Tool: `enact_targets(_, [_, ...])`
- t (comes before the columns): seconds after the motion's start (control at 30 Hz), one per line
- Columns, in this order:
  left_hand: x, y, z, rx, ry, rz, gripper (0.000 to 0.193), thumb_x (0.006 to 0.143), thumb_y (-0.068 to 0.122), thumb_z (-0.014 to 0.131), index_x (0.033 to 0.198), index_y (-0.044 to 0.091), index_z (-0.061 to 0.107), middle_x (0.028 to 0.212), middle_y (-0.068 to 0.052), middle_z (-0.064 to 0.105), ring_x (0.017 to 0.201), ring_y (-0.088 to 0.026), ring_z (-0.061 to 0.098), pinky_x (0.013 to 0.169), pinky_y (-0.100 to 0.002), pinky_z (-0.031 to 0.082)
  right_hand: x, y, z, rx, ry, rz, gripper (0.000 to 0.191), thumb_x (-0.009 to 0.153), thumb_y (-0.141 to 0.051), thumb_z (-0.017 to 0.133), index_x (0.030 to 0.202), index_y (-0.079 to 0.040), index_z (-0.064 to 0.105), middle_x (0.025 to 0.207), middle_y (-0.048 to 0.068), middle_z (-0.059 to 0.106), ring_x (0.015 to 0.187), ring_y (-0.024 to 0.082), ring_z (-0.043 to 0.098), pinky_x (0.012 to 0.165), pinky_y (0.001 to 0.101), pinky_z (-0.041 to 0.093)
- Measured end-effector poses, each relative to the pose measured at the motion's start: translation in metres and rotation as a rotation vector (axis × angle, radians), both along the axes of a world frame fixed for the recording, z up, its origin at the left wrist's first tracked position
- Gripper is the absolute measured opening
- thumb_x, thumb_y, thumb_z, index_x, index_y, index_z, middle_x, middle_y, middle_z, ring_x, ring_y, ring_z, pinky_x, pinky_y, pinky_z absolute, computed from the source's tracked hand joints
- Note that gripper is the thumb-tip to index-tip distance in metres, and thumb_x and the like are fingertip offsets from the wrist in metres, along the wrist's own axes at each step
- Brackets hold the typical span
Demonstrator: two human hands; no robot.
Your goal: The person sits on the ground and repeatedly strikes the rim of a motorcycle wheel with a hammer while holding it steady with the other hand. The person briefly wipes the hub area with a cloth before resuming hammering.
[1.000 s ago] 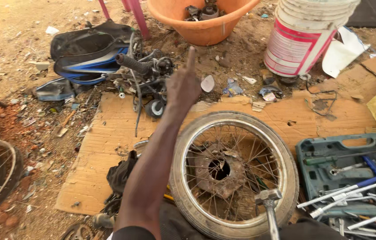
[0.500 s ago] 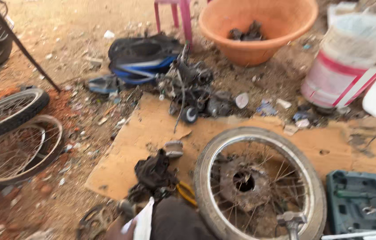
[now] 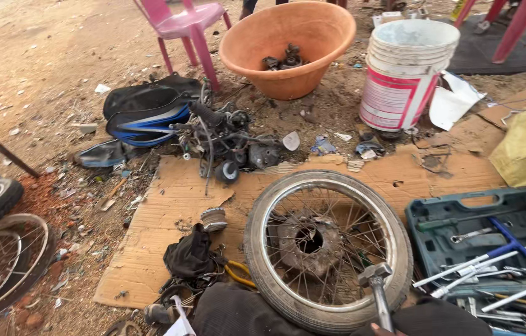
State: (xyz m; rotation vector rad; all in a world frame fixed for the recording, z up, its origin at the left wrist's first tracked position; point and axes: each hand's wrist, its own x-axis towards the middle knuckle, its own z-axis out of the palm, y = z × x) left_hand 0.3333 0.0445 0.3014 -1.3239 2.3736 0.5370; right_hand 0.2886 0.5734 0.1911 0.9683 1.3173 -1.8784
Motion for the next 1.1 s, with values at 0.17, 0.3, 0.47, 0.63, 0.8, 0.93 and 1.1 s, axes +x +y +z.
enact_targets(0.17, [0.011,0.009,-0.015,-0.015,0.027,0.0,0.039,0.083,0.037,0.074,0.113,0.011,0.072,0.121,-0.017,0.068,0.113,-0.035,0.065,0.097,-0.05,0.052,0.008,0.003,0.0,-0.048,0.03,-0.01,0.042,0.085,-0.02,0.083,0.111,0.003,0.059,0.067,0.01,0.055,0.05,0.018,0.049,0.048,0.0354,0.039])
enact_targets(0.3, [0.025,0.013,-0.003,-0.037,0.079,-0.015,0.032,0.083,0.032,0.074,0.107,0.012,0.076,0.123,-0.017,0.068,0.113,-0.035,0.066,0.096,-0.05,0.054,0.024,0.007,-0.006,-0.071,-0.017,-0.061,0.044,0.085,-0.024,0.083,0.114,-0.002,0.057,0.067,0.008,0.05,0.051,0.015,0.045,0.049,0.035,0.037])
enact_targets(0.47, [0.069,0.05,0.024,-0.279,0.683,-0.343,0.022,0.083,0.025,0.075,0.1,0.012,0.08,0.125,-0.017,0.067,0.114,-0.036,0.066,0.095,-0.049,0.055,0.043,0.003,-0.011,0.121,0.11,0.046,0.044,0.089,-0.033,0.079,0.104,0.003,0.058,0.066,0.009,0.052,0.051,0.017,0.048,0.048,0.0346,0.042])
enact_targets(0.63, [0.143,0.112,-0.008,-0.187,0.733,-1.161,0.018,0.085,0.023,0.073,0.094,0.011,0.082,0.134,-0.024,0.059,0.125,-0.042,0.052,0.1,-0.056,0.047,0.057,-0.007,0.009,0.059,0.17,-0.02,0.036,0.089,-0.03,0.075,0.099,-0.001,0.056,0.071,0.003,0.048,0.053,0.013,0.045,0.046,0.0324,0.04])
enact_targets(0.8, [0.161,0.132,-0.037,0.013,0.38,-1.387,0.019,0.087,0.024,0.074,0.081,0.007,0.077,0.15,-0.023,0.049,0.139,-0.042,0.044,0.103,-0.067,0.038,0.056,-0.011,0.035,0.046,0.172,-0.029,0.033,0.09,-0.03,0.073,0.103,-0.004,0.058,0.072,0.001,0.046,0.055,0.009,0.043,0.045,0.0292,0.039])
enact_targets(0.93, [0.164,0.116,-0.017,0.164,0.171,-1.34,0.017,0.085,0.021,0.076,0.085,0.004,0.077,0.15,-0.028,0.045,0.139,-0.047,0.038,0.103,-0.073,0.034,0.053,-0.016,0.045,0.044,0.133,-0.045,0.034,0.09,-0.03,0.072,0.106,-0.003,0.057,0.073,0.0,0.046,0.055,0.009,0.042,0.045,0.0286,0.038])
enact_targets(1.1, [0.149,0.09,0.042,0.19,-0.042,-1.246,0.017,0.084,0.014,0.07,0.095,0.001,0.072,0.125,-0.025,0.06,0.117,-0.044,0.06,0.094,-0.061,0.049,0.052,-0.019,0.044,0.023,0.134,-0.069,0.033,0.092,-0.027,0.072,0.107,-0.004,0.055,0.075,-0.001,0.047,0.056,0.007,0.041,0.045,0.026,0.036])
